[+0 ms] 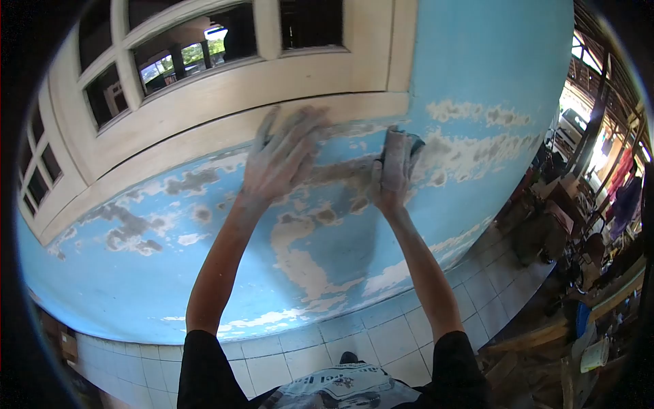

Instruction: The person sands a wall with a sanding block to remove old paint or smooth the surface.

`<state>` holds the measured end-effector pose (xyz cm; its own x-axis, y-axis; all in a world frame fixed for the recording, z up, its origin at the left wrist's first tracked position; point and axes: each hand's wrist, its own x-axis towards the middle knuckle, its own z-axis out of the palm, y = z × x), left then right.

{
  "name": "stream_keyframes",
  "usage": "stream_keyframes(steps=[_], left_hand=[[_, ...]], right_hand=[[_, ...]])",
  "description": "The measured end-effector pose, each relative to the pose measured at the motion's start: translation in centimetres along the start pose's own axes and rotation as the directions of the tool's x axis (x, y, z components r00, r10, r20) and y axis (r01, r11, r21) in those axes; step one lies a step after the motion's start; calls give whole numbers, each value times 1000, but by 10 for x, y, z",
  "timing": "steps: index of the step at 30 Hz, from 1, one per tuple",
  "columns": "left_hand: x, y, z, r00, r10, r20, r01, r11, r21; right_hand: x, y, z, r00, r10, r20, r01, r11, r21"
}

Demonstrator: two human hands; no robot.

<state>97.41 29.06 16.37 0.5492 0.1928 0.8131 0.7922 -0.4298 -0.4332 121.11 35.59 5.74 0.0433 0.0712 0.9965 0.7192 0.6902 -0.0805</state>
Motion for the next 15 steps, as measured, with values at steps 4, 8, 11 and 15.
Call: stream_keyframes(steps=[4, 8, 11, 15], left_hand=[[-10, -30, -22, 994, 86, -60, -88, 996, -28], [-14, -55, -40, 999, 42, -31, -39, 993, 112], [-13, -51, -37, 999, 38, 19, -40, 990, 134], [-15, -50, -29, 1000, 5, 25, -10, 979, 201]], right_hand=[[8, -18, -2, 993, 112, 48, -112, 994, 6], [-13, -59, 9, 976, -3, 219, 10, 999, -33], [-26, -79, 10, 894, -185, 408, 202, 979, 0], [-25, -85, 18, 966, -62, 250, 42, 996, 84]])
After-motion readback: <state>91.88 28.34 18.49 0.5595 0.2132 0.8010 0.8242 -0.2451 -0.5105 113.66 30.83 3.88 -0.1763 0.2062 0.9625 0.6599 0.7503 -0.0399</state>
